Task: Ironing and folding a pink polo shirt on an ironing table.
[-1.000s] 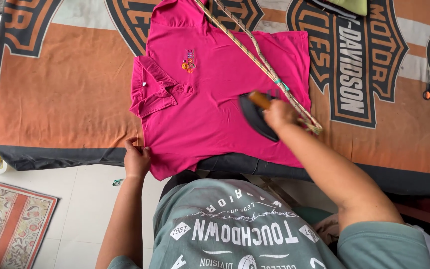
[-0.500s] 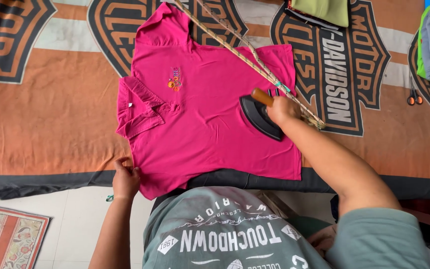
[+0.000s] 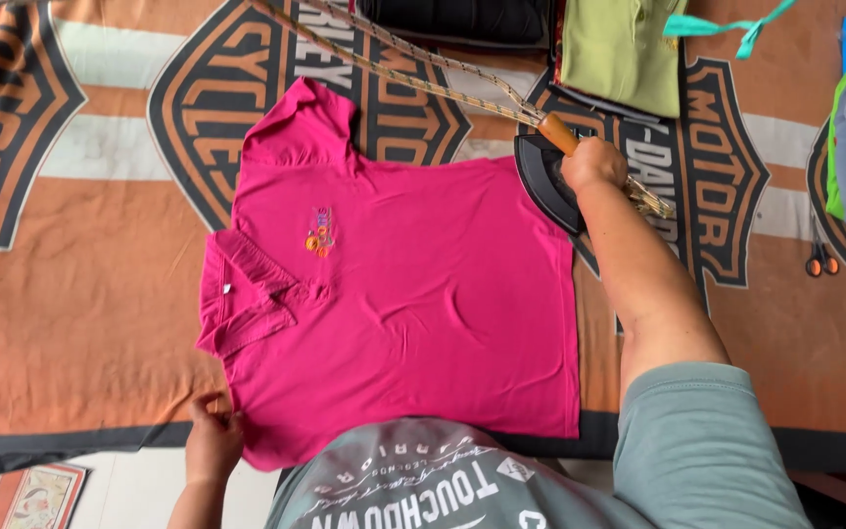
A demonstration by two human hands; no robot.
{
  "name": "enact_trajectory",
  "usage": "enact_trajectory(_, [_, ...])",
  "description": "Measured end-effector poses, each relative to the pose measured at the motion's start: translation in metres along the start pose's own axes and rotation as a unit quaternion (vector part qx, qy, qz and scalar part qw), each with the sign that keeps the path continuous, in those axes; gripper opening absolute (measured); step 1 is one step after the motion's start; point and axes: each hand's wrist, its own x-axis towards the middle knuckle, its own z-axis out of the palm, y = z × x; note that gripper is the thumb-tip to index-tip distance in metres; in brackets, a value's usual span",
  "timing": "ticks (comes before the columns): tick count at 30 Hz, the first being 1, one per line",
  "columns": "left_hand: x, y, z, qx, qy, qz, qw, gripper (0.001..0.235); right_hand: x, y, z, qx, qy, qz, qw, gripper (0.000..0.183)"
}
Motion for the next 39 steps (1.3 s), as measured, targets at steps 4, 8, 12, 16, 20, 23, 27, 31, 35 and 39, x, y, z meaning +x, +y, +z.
enact_trajectory(4, [0.004,0.031,-0.008,0.001,0.072,0.018,0.997,0.048,0.043,0.004,-0.013,-0.028,-0.006,-0.007,1.000,0.026])
enact_trajectory(8, [0.038,0.058,-0.014,0.033,0.254,0.216,0.942,0.037,0.067,0.000,-0.030,-0.034,-0.011,-0.011,0.999,0.024])
enact_trajectory(12, [0.106,0.138,-0.019,0.025,0.234,0.228,0.945,0.036,0.084,-0.002,-0.033,-0.019,-0.025,-0.002,0.999,0.022])
enact_trajectory(16, [0.201,0.204,-0.001,0.096,0.313,0.329,0.886,0.047,0.099,0.005,-0.028,-0.009,0.000,-0.015,1.000,0.041])
enact_trajectory(20, [0.274,0.264,0.011,0.148,0.206,0.232,0.939,0.075,0.090,-0.001,-0.038,-0.048,-0.026,-0.067,0.996,0.042])
enact_trajectory(23, [0.247,0.316,0.002,0.160,0.191,0.179,0.952,0.073,0.097,0.002,-0.031,-0.031,-0.015,-0.091,0.995,0.040])
enact_trajectory(27, [0.295,0.300,0.020,0.178,0.179,0.195,0.948,0.060,0.108,0.011,-0.013,-0.024,0.010,-0.106,0.994,0.040])
enact_trajectory(31, [0.274,0.300,0.003,0.099,0.144,0.235,0.956,0.038,0.034,-0.019,-0.020,0.117,0.216,-0.301,0.921,0.040])
enact_trajectory(35, [0.219,0.301,-0.040,-0.062,0.074,0.273,0.957,0.019,0.003,-0.040,0.081,0.129,0.210,-0.441,0.863,0.040])
enact_trajectory(39, [0.175,0.285,-0.078,-0.178,0.028,0.298,0.938,0.014,-0.014,-0.048,0.095,0.036,0.138,-0.397,0.906,0.050])
